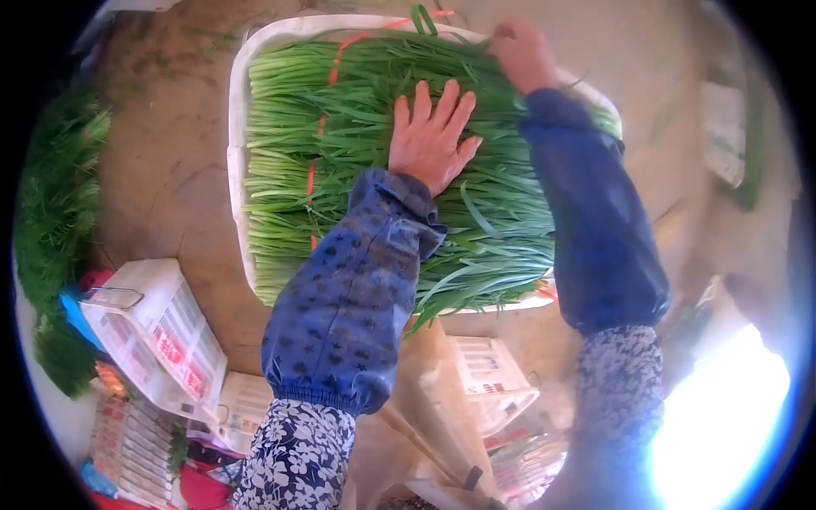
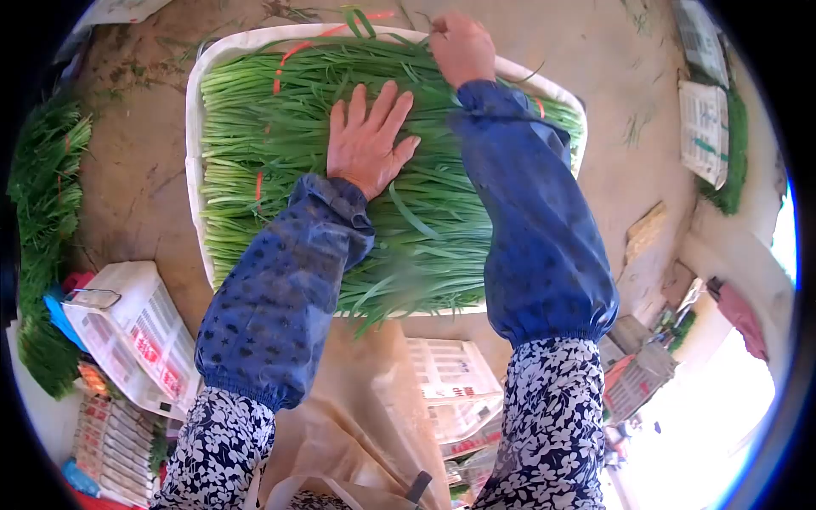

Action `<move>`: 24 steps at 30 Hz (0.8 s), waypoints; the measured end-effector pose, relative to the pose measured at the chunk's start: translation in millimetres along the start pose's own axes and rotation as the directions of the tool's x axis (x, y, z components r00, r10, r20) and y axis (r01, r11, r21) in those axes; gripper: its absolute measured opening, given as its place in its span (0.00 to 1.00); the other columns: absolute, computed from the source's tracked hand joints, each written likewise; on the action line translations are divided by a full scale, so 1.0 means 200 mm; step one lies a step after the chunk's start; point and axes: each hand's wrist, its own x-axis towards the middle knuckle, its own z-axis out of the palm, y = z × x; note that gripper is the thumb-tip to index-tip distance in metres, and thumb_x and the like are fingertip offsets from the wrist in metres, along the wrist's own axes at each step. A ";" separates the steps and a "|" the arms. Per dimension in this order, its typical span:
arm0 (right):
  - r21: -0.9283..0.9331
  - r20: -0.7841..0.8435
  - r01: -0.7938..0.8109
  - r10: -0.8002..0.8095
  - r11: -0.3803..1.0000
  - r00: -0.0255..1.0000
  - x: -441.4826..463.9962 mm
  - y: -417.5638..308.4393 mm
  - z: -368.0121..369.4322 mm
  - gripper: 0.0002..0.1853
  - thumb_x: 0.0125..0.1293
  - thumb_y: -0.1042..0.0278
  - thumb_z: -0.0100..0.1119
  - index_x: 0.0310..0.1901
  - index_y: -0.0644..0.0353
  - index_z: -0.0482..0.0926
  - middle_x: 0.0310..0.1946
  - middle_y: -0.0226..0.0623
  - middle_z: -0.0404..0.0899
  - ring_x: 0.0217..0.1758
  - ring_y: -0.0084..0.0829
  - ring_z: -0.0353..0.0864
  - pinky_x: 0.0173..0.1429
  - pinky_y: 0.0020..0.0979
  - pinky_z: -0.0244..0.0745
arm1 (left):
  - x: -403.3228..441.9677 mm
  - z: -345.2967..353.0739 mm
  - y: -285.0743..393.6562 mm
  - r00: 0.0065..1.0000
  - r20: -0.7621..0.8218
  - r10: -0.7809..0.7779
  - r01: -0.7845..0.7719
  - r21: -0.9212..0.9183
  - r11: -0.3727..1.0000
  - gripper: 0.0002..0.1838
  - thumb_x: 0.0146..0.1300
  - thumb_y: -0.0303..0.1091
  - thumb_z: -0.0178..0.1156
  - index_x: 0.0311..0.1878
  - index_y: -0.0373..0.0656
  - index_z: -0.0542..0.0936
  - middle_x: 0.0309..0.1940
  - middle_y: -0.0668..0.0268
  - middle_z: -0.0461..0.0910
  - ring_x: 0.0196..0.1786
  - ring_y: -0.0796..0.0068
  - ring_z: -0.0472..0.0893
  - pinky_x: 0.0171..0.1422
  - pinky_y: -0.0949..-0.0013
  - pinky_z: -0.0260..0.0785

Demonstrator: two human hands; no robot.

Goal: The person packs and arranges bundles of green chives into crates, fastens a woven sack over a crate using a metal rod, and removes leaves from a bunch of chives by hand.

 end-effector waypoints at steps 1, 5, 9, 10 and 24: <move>-0.015 0.009 0.017 -0.017 1.000 1.000 0.03 0.00 -0.02 0.12 0.53 0.64 0.55 0.39 0.53 0.80 0.32 0.44 0.81 0.38 0.44 0.80 0.45 0.39 0.73 | 0.00 -0.01 0.00 1.000 0.014 -0.004 0.004 -0.008 1.000 0.30 0.59 0.51 0.54 0.63 0.53 0.64 0.64 0.65 0.62 0.63 0.50 0.60 0.64 0.44 0.49; 0.241 0.216 -0.194 0.142 0.951 0.966 0.04 0.02 -0.10 0.14 0.51 0.63 0.59 0.41 0.50 0.82 0.35 0.35 0.80 0.44 0.42 0.77 0.48 0.40 0.72 | 0.00 -0.01 0.00 1.000 0.025 -0.006 0.007 -0.029 1.000 0.31 0.58 0.50 0.55 0.64 0.53 0.64 0.64 0.65 0.61 0.63 0.49 0.60 0.64 0.44 0.50; -0.095 0.159 0.245 -0.229 0.965 0.960 0.01 0.06 -0.02 0.13 0.52 0.62 0.58 0.41 0.50 0.82 0.40 0.33 0.79 0.43 0.41 0.78 0.46 0.40 0.73 | 0.00 -0.01 0.00 1.000 0.019 -0.022 0.023 -0.037 0.999 0.31 0.58 0.51 0.56 0.63 0.53 0.64 0.64 0.65 0.62 0.63 0.50 0.60 0.64 0.44 0.50; -0.094 0.163 0.250 -0.233 0.964 0.959 0.02 0.06 -0.01 0.13 0.52 0.62 0.58 0.41 0.50 0.82 0.40 0.33 0.79 0.43 0.41 0.78 0.46 0.40 0.73 | 0.00 -0.01 0.00 1.000 0.006 -0.015 0.015 -0.050 0.999 0.31 0.58 0.51 0.56 0.63 0.53 0.64 0.64 0.65 0.62 0.63 0.50 0.60 0.64 0.44 0.51; 0.678 0.452 -0.528 0.276 0.511 0.848 0.11 -0.14 -0.16 0.09 0.53 0.68 0.61 0.31 0.66 0.79 0.27 0.37 0.81 0.29 0.21 0.80 0.32 0.22 0.73 | -0.01 -0.01 0.00 1.000 -0.015 -0.003 0.003 -0.019 1.000 0.31 0.58 0.50 0.56 0.64 0.52 0.65 0.63 0.65 0.63 0.63 0.50 0.61 0.63 0.44 0.53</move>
